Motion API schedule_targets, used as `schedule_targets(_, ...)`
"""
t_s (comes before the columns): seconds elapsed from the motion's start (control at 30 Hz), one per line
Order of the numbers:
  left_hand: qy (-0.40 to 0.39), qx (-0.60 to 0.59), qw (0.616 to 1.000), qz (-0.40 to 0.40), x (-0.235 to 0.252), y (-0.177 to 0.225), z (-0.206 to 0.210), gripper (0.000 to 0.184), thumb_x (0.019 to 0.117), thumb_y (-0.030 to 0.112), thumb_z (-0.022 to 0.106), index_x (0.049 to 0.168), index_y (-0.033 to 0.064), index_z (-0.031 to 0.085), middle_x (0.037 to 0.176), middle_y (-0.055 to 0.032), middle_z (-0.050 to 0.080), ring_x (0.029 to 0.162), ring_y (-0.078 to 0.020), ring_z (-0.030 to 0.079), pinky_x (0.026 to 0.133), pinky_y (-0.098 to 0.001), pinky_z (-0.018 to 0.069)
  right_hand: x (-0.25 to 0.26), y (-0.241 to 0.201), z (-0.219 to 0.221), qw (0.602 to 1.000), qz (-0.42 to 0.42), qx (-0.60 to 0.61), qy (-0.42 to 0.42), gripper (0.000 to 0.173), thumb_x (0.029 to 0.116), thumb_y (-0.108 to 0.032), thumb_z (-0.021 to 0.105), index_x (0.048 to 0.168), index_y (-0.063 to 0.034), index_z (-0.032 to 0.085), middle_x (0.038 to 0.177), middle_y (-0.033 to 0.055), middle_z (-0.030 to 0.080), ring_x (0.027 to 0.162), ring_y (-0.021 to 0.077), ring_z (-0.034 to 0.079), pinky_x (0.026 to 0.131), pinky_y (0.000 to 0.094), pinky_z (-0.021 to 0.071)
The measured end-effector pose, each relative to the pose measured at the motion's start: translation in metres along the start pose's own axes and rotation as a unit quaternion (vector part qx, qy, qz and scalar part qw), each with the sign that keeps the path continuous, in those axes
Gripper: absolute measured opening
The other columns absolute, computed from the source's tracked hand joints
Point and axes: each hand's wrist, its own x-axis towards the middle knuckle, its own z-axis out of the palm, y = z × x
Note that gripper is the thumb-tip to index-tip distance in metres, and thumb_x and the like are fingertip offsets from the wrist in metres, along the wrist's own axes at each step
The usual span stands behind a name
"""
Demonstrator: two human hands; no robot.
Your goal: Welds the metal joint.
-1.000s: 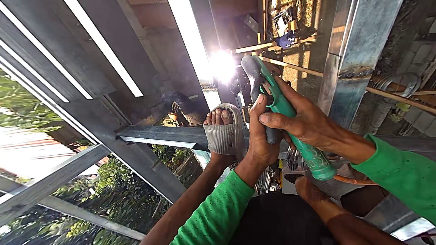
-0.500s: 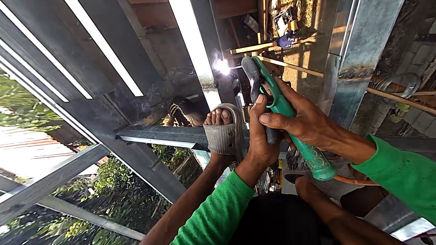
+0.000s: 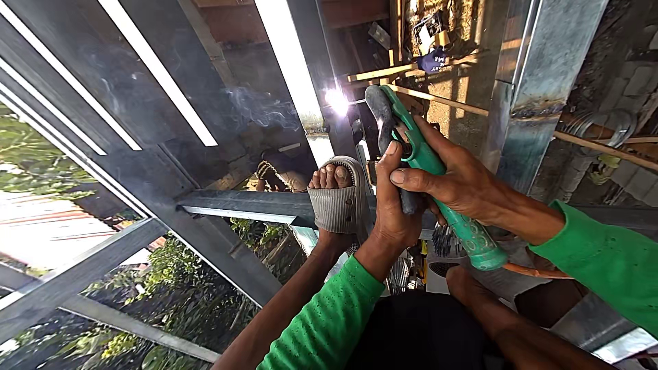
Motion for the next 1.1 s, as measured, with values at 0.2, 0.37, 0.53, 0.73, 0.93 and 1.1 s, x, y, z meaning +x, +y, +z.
schedule_targets(0.2, 0.01, -0.002, 1.0, -0.007, 0.001, 0.003, 0.001, 0.055, 0.0979, 0.071, 0.042, 0.107, 0.0206, 0.064, 0.084, -0.0034, 0.064, 0.063, -0.0125, 0.065, 0.046, -0.0304, 0.0533, 0.002, -0.004, 0.0, 1.0, -0.013, -0.022, 0.002, 0.102, 0.0843, -0.051, 0.079, 0.165, -0.0339, 0.019, 0.095, 0.0113, 0.065, 0.05, 0.0184, 0.061, 0.039, 0.0331, 0.0544)
schedule_targets(0.37, 0.017, -0.001, 1.0, -0.009, 0.0, 0.004, 0.001, 0.056, 0.0973, 0.072, 0.042, 0.108, 0.0214, 0.064, 0.084, -0.0031, 0.064, 0.063, -0.0123, 0.064, 0.047, -0.0304, 0.0534, -0.017, 0.01, 0.008, 1.0, 0.005, 0.014, 0.005, 0.087, 0.0907, -0.048, 0.075, 0.161, -0.0427, 0.023, 0.089, 0.0083, 0.064, 0.047, 0.0143, 0.058, 0.042, 0.0263, 0.0526)
schedule_targets(0.53, 0.009, -0.001, 1.0, -0.006, 0.001, 0.004, 0.0, 0.057, 0.0984, 0.071, 0.041, 0.107, 0.0195, 0.063, 0.083, -0.0048, 0.064, 0.06, -0.014, 0.064, 0.044, -0.0316, 0.0527, 0.007, -0.007, 0.0, 1.0, -0.008, -0.022, -0.004, 0.106, 0.0836, -0.05, 0.08, 0.166, -0.0307, 0.017, 0.097, 0.012, 0.065, 0.05, 0.0183, 0.06, 0.039, 0.0336, 0.0545)
schedule_targets(0.73, 0.006, 0.005, 1.0, -0.005, 0.001, 0.004, 0.0, 0.057, 0.0989, 0.071, 0.039, 0.11, 0.0203, 0.063, 0.085, -0.0048, 0.064, 0.061, -0.0133, 0.063, 0.044, -0.0306, 0.0522, 0.008, -0.006, 0.0, 1.0, -0.011, -0.024, 0.002, 0.105, 0.0834, -0.05, 0.08, 0.166, -0.0292, 0.018, 0.096, 0.0112, 0.066, 0.049, 0.0173, 0.06, 0.039, 0.033, 0.0543)
schedule_targets(0.93, 0.004, -0.001, 1.0, -0.006, 0.001, 0.003, -0.001, 0.057, 0.0987, 0.071, 0.04, 0.108, 0.0197, 0.063, 0.085, -0.0049, 0.064, 0.062, -0.0138, 0.064, 0.046, -0.031, 0.0531, 0.009, -0.004, -0.001, 0.999, -0.014, -0.03, 0.005, 0.108, 0.0815, -0.053, 0.081, 0.166, -0.0303, 0.018, 0.103, 0.0123, 0.066, 0.052, 0.0179, 0.061, 0.041, 0.0344, 0.0555)
schedule_targets(1.1, 0.012, 0.006, 1.0, -0.007, 0.001, 0.003, -0.001, 0.057, 0.0982, 0.071, 0.041, 0.111, 0.0209, 0.063, 0.086, -0.0046, 0.065, 0.063, -0.0139, 0.064, 0.046, -0.031, 0.0529, 0.008, -0.006, 0.0, 1.0, -0.007, -0.026, 0.001, 0.107, 0.0831, -0.051, 0.081, 0.166, -0.0303, 0.017, 0.096, 0.0109, 0.065, 0.05, 0.0166, 0.06, 0.04, 0.0324, 0.0546)
